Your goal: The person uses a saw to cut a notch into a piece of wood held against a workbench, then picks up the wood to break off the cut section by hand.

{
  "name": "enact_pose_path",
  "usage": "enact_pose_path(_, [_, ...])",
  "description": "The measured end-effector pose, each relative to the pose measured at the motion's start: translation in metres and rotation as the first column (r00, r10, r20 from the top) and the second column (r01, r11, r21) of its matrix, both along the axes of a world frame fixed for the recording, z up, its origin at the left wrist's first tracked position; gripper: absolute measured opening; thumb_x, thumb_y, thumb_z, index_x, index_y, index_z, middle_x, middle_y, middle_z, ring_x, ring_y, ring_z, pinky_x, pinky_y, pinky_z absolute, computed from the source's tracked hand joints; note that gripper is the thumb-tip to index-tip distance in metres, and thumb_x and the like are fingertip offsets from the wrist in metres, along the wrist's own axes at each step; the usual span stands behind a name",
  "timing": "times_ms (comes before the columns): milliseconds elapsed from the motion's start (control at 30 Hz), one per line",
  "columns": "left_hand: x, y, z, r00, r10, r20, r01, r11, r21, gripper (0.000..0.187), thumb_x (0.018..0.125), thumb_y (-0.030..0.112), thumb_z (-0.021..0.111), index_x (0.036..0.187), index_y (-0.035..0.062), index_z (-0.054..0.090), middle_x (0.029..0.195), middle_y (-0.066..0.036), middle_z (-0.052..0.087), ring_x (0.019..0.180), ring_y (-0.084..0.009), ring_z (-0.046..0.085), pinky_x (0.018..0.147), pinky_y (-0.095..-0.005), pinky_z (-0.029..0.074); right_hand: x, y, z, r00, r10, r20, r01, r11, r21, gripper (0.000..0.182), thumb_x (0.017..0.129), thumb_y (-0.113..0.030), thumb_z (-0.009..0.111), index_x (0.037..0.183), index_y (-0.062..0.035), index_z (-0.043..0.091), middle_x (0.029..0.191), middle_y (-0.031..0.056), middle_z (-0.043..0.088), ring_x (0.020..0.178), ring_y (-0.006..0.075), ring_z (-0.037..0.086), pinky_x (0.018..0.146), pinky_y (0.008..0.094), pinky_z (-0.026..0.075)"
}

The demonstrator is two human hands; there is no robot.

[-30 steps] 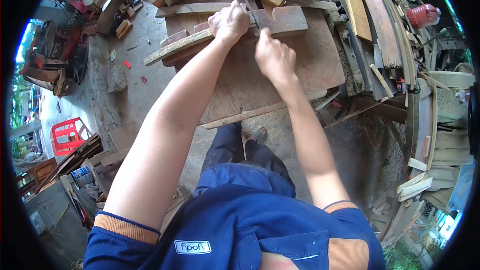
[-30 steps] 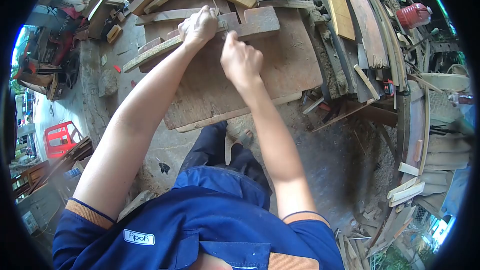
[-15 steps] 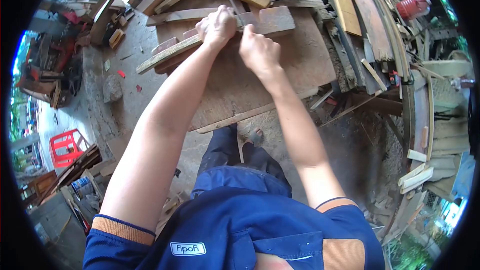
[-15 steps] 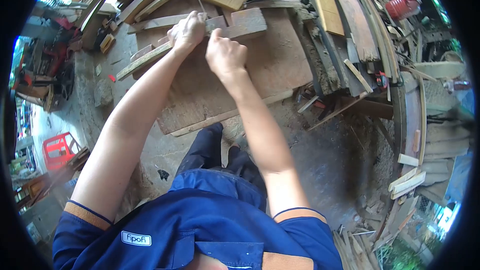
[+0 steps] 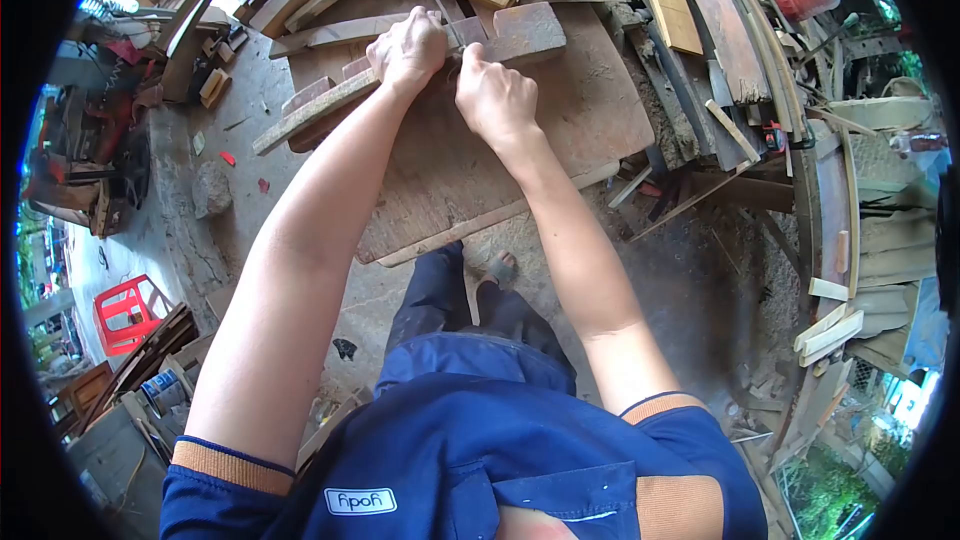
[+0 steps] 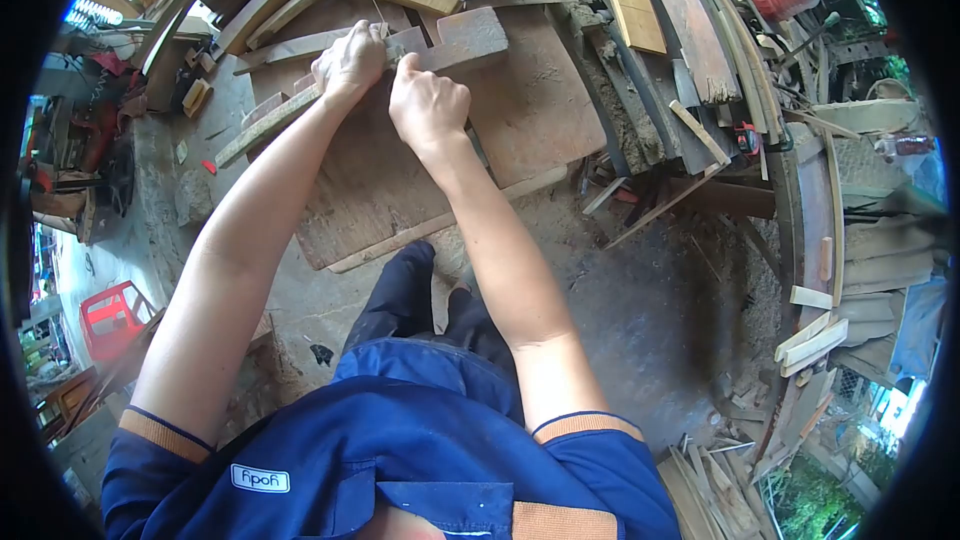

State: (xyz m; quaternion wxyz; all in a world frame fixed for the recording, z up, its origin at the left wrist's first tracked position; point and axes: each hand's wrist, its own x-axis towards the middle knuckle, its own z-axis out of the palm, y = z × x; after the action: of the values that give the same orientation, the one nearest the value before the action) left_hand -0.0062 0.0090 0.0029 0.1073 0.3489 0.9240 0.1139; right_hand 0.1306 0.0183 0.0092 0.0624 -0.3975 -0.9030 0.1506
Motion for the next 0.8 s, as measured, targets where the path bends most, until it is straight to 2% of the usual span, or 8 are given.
enact_pose_path(67, [-0.001,-0.002,0.006,1.000,0.001,0.004,-0.001,1.000,0.025,0.045,0.098,0.043,0.031,0.116,0.0151,0.061,0.113,-0.020,0.067,0.109,-0.0396,0.062,0.094,-0.0486,0.045,0.019,-0.014,0.003,1.000,0.003,-0.009,-0.003,1.000,-0.011,0.021,0.090,-0.012,0.043,0.106,-0.0017,0.053,0.078,0.0217,0.070,0.077,0.0353,0.072,0.067,0.0471,0.056])
enact_pose_path(100, [-0.001,-0.003,0.003,0.999,-0.005,-0.038,0.008,0.998,0.065,0.043,0.097,0.040,0.035,0.107,0.0130,0.067,0.103,-0.019,0.070,0.103,-0.0376,0.065,0.090,-0.0457,0.047,0.032,-0.027,0.007,1.000,-0.009,0.007,0.009,0.999,-0.038,0.019,0.091,-0.012,0.042,0.104,-0.0027,0.052,0.075,0.0224,0.069,0.075,0.0360,0.071,0.065,0.0481,0.056])
enact_pose_path(167, [0.001,-0.003,0.006,0.999,0.019,-0.029,-0.017,0.996,0.084,0.043,0.097,0.040,0.036,0.105,0.0121,0.068,0.101,-0.019,0.070,0.101,-0.0369,0.066,0.089,-0.0459,0.047,0.051,-0.043,0.012,0.995,-0.015,0.103,0.022,0.997,-0.072,0.018,0.092,-0.013,0.041,0.103,-0.0032,0.052,0.074,0.0218,0.069,0.074,0.0360,0.071,0.065,0.0480,0.056])
enact_pose_path(367, [0.002,-0.003,0.006,1.000,0.016,-0.020,-0.015,0.998,0.058,0.043,0.099,0.037,0.033,0.109,0.0114,0.066,0.105,-0.018,0.070,0.104,-0.0359,0.065,0.090,-0.0463,0.045,-0.013,0.006,0.003,1.000,0.016,0.002,-0.016,1.000,0.005,0.019,0.090,-0.012,0.043,0.103,-0.0019,0.052,0.082,0.0223,0.070,0.080,0.0354,0.071,0.068,0.0473,0.056])
enact_pose_path(467, [0.003,-0.002,0.009,1.000,0.002,0.026,-0.004,0.996,0.090,0.043,0.097,0.036,0.033,0.108,0.0109,0.066,0.105,-0.020,0.070,0.104,-0.0357,0.065,0.090,-0.0462,0.045,0.010,-0.008,0.000,1.000,0.029,-0.010,-0.029,0.998,0.060,0.018,0.090,-0.012,0.043,0.102,-0.0018,0.051,0.079,0.0230,0.070,0.077,0.0367,0.071,0.067,0.0489,0.056])
enact_pose_path(567, [0.000,-0.005,0.005,1.000,0.009,-0.008,-0.008,0.991,0.132,0.040,0.094,0.031,0.036,0.101,0.0091,0.069,0.099,-0.020,0.070,0.100,-0.0357,0.067,0.087,-0.0451,0.048,0.047,-0.037,0.009,0.997,0.039,0.068,-0.036,0.999,-0.041,0.018,0.090,-0.012,0.042,0.103,-0.0014,0.049,0.075,0.0237,0.069,0.074,0.0375,0.071,0.065,0.0508,0.056])
enact_pose_path(633, [-0.001,-0.004,0.006,1.000,-0.006,-0.022,0.007,0.998,0.070,0.039,0.093,0.030,0.037,0.100,0.0088,0.069,0.098,-0.020,0.071,0.099,-0.0354,0.067,0.087,-0.0430,0.048,0.057,-0.046,0.009,0.998,0.021,0.067,-0.018,0.999,-0.037,0.017,0.091,-0.013,0.042,0.102,-0.0016,0.048,0.073,0.0241,0.068,0.072,0.0378,0.071,0.063,0.0523,0.056])
enact_pose_path(800, [-0.001,-0.004,0.004,1.000,0.000,-0.030,0.003,0.994,0.105,0.040,0.096,0.033,0.036,0.104,0.0115,0.068,0.103,-0.018,0.070,0.102,-0.0347,0.066,0.089,-0.0449,0.046,0.005,-0.005,-0.005,0.999,0.021,-0.043,-0.019,0.999,0.038,0.016,0.092,-0.012,0.041,0.100,-0.0013,0.049,0.075,0.0213,0.069,0.073,0.0370,0.071,0.063,0.0508,0.055])
